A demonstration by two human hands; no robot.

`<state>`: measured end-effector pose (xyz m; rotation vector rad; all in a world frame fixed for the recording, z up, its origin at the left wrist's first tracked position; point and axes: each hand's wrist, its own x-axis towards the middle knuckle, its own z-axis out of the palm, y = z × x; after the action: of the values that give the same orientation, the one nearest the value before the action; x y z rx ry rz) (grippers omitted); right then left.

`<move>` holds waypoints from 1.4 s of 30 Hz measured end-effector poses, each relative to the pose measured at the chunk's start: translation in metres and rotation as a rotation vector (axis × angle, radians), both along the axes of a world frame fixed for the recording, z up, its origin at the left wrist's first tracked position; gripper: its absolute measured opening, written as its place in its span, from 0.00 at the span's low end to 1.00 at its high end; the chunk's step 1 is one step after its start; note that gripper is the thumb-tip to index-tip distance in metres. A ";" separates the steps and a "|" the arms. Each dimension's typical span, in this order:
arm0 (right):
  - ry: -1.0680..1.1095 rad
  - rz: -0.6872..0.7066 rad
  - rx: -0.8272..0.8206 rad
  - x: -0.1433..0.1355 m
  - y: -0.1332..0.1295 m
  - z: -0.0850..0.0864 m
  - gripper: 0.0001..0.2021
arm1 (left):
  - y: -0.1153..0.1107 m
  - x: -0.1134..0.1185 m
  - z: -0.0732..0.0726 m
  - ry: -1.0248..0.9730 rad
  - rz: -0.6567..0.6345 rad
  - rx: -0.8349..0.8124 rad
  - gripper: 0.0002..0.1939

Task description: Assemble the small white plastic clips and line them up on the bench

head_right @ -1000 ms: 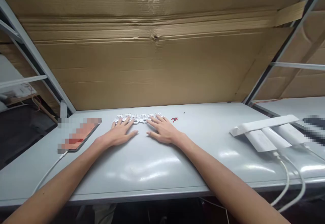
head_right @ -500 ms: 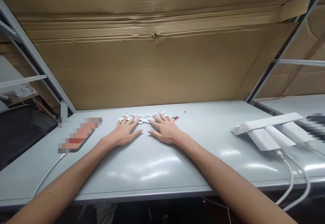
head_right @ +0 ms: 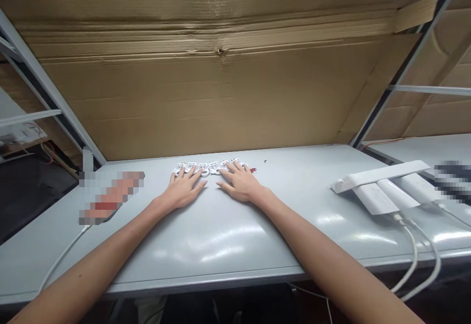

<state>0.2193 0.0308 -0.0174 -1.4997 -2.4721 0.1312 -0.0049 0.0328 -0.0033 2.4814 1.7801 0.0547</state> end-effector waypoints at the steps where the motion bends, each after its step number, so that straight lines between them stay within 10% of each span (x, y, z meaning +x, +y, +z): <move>1: 0.003 -0.012 -0.002 0.000 0.001 0.000 0.31 | 0.001 0.000 -0.001 -0.001 0.000 0.002 0.36; 31: 0.122 0.142 0.057 0.006 0.006 0.001 0.29 | -0.004 -0.001 -0.001 0.003 -0.064 0.082 0.33; 42: 0.105 0.285 -0.009 -0.004 -0.034 0.021 0.23 | -0.027 -0.007 0.006 -0.069 -0.433 0.218 0.17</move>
<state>0.2150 -0.0028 0.0033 -1.1046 -2.5866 0.2653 -0.0123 0.0061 0.0029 2.9195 1.2338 0.3146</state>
